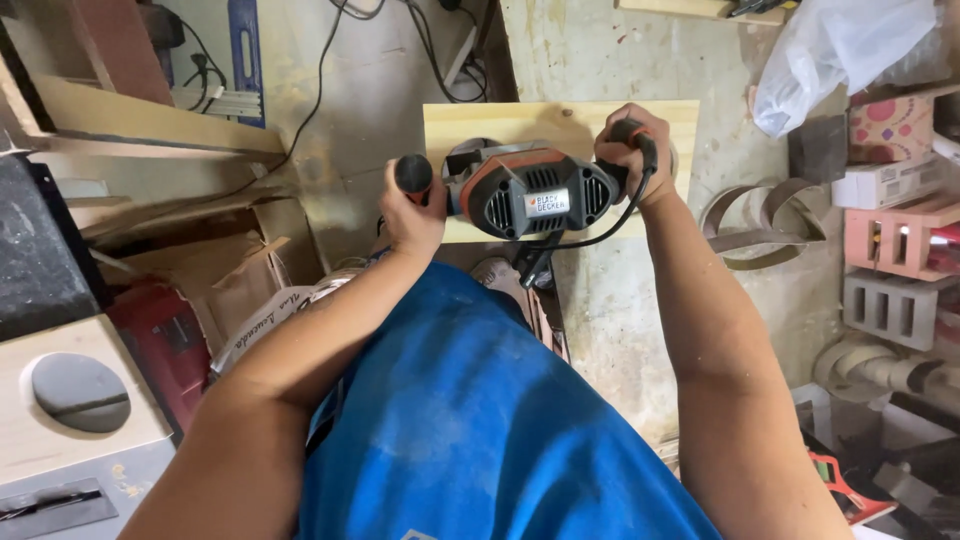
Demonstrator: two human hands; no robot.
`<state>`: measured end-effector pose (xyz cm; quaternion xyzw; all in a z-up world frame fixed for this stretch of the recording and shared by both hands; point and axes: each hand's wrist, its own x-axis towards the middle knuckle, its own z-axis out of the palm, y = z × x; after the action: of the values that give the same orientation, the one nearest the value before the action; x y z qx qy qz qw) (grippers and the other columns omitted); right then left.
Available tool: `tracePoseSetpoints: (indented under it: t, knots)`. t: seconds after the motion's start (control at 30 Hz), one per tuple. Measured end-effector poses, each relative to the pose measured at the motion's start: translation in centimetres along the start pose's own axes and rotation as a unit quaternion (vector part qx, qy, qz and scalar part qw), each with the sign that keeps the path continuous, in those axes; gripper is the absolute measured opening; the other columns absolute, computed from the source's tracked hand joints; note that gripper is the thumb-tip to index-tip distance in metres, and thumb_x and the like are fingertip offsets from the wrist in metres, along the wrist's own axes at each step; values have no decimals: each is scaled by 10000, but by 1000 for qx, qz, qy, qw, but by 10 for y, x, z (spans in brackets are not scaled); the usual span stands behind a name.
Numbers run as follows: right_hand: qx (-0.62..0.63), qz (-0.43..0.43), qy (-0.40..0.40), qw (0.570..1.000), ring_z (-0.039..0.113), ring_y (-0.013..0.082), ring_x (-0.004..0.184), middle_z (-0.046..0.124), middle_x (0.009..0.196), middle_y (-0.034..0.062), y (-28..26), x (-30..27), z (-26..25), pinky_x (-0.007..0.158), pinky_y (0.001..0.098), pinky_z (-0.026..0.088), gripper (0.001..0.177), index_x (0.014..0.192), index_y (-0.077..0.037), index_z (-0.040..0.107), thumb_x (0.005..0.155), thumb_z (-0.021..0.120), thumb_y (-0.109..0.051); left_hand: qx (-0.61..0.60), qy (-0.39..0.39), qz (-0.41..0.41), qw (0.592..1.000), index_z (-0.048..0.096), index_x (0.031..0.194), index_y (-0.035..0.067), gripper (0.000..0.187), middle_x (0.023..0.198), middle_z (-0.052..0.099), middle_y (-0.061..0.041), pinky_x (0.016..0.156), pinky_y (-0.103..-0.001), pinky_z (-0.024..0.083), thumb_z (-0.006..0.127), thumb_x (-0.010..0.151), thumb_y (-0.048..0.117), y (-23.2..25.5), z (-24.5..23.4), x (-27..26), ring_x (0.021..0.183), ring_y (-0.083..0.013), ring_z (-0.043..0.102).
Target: Using a plunge router to cut circular holes in a wooden board and then sanding the edges manually.
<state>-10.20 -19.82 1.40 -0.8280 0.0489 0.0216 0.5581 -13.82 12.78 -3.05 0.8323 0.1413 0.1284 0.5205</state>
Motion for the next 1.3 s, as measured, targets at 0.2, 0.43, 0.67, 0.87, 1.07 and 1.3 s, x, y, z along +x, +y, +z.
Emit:
tracePoseSetpoints:
  t: [0.2, 0.43, 0.67, 0.87, 1.07, 1.3]
  knots:
    - [4, 17, -5, 1000, 633, 180, 726, 660, 735, 32, -5, -2, 6, 759, 296, 512, 97, 733, -168, 696, 706, 789, -163, -6, -15, 10, 1000, 590, 1087, 127, 248, 815, 705, -236, 740, -525, 599, 745, 894, 139, 1, -8, -7, 847, -520, 727]
    - [20, 29, -5, 999, 636, 168, 715, 671, 706, 15, 13, -21, 30, 737, 287, 508, 146, 789, -165, 696, 684, 787, -210, -16, -19, 23, 999, 604, 1055, 95, 264, 804, 696, -248, 714, -516, 591, 757, 841, 119, -24, -33, -15, 823, -523, 730]
    - [49, 26, 32, 998, 642, 187, 707, 687, 706, 58, 26, -39, 60, 717, 295, 505, 187, 825, -116, 690, 671, 787, -161, 15, -37, 25, 999, 643, 1030, 127, 239, 827, 723, -204, 754, -475, 591, 798, 853, 171, -48, -57, 2, 851, -461, 751]
    - [72, 11, 49, 996, 638, 162, 683, 686, 687, 49, 24, -29, 91, 694, 272, 508, 213, 834, -121, 701, 652, 808, -152, 29, -53, 41, 997, 648, 1022, 150, 256, 854, 741, -175, 777, -502, 576, 823, 839, 183, -66, -80, 29, 888, -426, 758]
    - [108, 1, 57, 993, 638, 151, 670, 683, 671, 42, 11, -7, 112, 685, 264, 505, 247, 827, -120, 696, 626, 830, -169, -4, -53, 81, 995, 650, 977, 110, 213, 834, 720, -190, 791, -394, 586, 823, 852, 102, -81, -86, 59, 872, -377, 771]
    - [104, -20, 63, 992, 627, 157, 641, 696, 652, 59, 5, 27, 112, 694, 246, 497, 221, 790, -115, 701, 622, 846, -121, 11, -52, 134, 990, 645, 982, 88, 238, 812, 717, -201, 792, -455, 594, 825, 826, 74, -75, -80, 97, 857, -445, 760]
